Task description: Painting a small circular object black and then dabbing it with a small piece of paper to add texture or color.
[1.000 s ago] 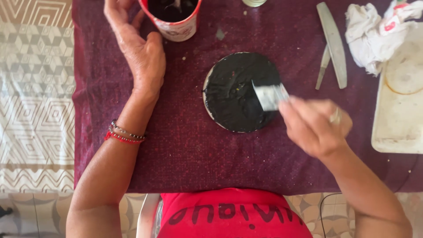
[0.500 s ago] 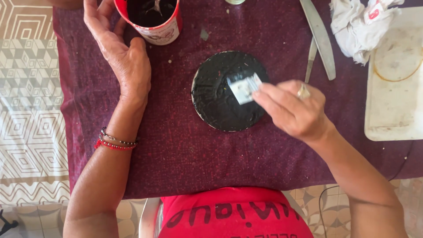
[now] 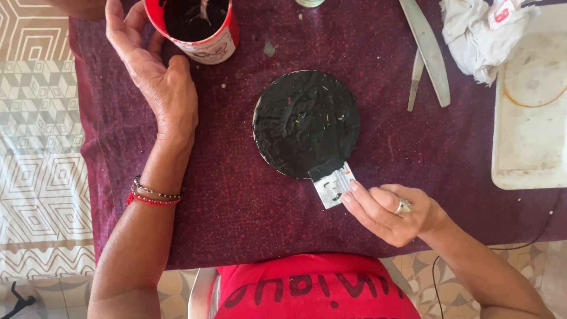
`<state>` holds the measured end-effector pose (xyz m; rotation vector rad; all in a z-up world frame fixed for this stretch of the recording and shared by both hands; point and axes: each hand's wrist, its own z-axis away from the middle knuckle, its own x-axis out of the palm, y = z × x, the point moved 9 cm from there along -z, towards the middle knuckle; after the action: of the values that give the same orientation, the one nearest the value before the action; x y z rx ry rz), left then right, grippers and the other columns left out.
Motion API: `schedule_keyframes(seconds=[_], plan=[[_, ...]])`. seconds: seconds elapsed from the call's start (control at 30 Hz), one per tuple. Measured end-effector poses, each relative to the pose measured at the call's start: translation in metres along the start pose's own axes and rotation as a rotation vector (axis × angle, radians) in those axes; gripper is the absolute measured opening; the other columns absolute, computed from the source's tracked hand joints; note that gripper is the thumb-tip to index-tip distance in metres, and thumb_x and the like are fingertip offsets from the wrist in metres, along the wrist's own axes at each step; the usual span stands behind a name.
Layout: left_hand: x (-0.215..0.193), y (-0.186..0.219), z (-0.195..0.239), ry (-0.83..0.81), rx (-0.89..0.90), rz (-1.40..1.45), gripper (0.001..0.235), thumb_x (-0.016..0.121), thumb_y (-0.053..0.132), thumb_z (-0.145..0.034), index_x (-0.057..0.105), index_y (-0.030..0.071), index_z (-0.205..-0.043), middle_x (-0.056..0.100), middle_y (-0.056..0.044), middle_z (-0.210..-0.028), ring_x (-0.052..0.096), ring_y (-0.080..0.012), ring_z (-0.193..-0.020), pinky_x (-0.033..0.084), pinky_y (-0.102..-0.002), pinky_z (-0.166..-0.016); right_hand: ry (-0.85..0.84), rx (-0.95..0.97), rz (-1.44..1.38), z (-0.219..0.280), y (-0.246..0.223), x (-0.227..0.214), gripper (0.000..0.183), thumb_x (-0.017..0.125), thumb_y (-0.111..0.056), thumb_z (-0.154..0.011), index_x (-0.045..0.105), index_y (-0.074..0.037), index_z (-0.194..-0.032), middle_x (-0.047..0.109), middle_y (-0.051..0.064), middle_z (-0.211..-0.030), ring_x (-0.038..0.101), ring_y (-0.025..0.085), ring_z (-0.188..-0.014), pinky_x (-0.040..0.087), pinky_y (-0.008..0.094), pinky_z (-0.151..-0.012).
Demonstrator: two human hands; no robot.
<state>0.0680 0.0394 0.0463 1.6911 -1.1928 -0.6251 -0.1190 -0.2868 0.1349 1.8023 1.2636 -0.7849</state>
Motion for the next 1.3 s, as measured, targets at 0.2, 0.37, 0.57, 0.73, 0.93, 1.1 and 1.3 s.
schedule_keyframes(seconds=[0.2,0.37,0.57,0.73,0.93,1.1,1.3], plan=[[-0.004,-0.008,0.001,-0.001,-0.017,-0.018,0.096,0.040,-0.023,-0.073,0.027,0.017,-0.159,0.054,-0.020,-0.152,0.055,-0.0264,-0.146,0.049,-0.041,-0.130,0.078,-0.046,0.087,0.028,-0.004,-0.005,0.020,0.082,-0.001,-0.091,0.075,-0.002,-0.110,0.076,0.010,-0.105,0.056,0.011,-0.074,0.048,0.020,-0.053],[-0.006,-0.012,0.002,-0.019,-0.041,-0.031,0.095,0.041,-0.023,-0.076,0.024,0.016,-0.161,0.052,-0.020,-0.157,0.059,-0.0280,-0.144,0.050,-0.038,-0.128,0.136,0.157,0.159,0.057,0.020,-0.013,0.016,0.074,0.001,-0.099,0.071,0.004,-0.115,0.071,0.017,-0.109,0.060,0.019,-0.075,0.053,0.026,-0.053],[-0.001,-0.004,0.001,-0.044,0.009,-0.008,0.092,0.042,-0.024,-0.077,0.025,0.014,-0.159,0.049,-0.023,-0.155,0.057,-0.0331,-0.145,0.045,-0.042,-0.131,0.191,0.410,0.089,0.034,0.058,-0.005,0.011,0.077,-0.001,-0.098,0.074,-0.002,-0.109,0.075,0.014,-0.106,0.072,0.018,-0.069,0.056,0.027,-0.056],[0.000,-0.002,0.002,-0.045,-0.023,0.002,0.090,0.042,-0.024,-0.078,0.025,0.013,-0.159,0.050,-0.022,-0.153,0.058,-0.0313,-0.141,0.047,-0.040,-0.130,0.126,0.159,0.016,0.013,0.040,-0.004,0.012,0.078,0.006,-0.091,0.074,0.007,-0.103,0.072,0.024,-0.100,0.077,0.024,-0.075,0.068,0.031,-0.067],[-0.001,-0.003,0.000,-0.025,-0.044,-0.002,0.092,0.043,-0.026,-0.075,0.027,0.013,-0.157,0.053,-0.021,-0.150,0.060,-0.0298,-0.139,0.047,-0.038,-0.126,0.053,0.073,0.085,0.017,0.026,-0.006,0.006,0.074,0.002,-0.094,0.073,0.004,-0.100,0.073,0.017,-0.097,0.072,0.015,-0.072,0.064,0.023,-0.066],[0.001,0.001,0.001,-0.023,-0.038,-0.016,0.089,0.042,-0.026,-0.077,0.025,0.011,-0.156,0.053,-0.022,-0.149,0.060,-0.0300,-0.139,0.047,-0.039,-0.128,0.097,-0.039,0.242,0.061,0.004,0.003,0.020,0.082,0.008,-0.087,0.075,0.002,-0.105,0.075,0.019,-0.098,0.071,0.016,-0.074,0.061,0.023,-0.048],[-0.002,-0.004,0.000,-0.009,0.000,-0.025,0.089,0.046,-0.026,-0.079,0.026,0.012,-0.157,0.054,-0.022,-0.148,0.061,-0.0306,-0.137,0.049,-0.039,-0.125,0.140,0.239,0.113,0.035,0.065,-0.020,0.007,0.081,-0.004,-0.096,0.078,0.000,-0.101,0.075,0.018,-0.105,0.048,0.006,-0.049,0.038,0.022,-0.040]])
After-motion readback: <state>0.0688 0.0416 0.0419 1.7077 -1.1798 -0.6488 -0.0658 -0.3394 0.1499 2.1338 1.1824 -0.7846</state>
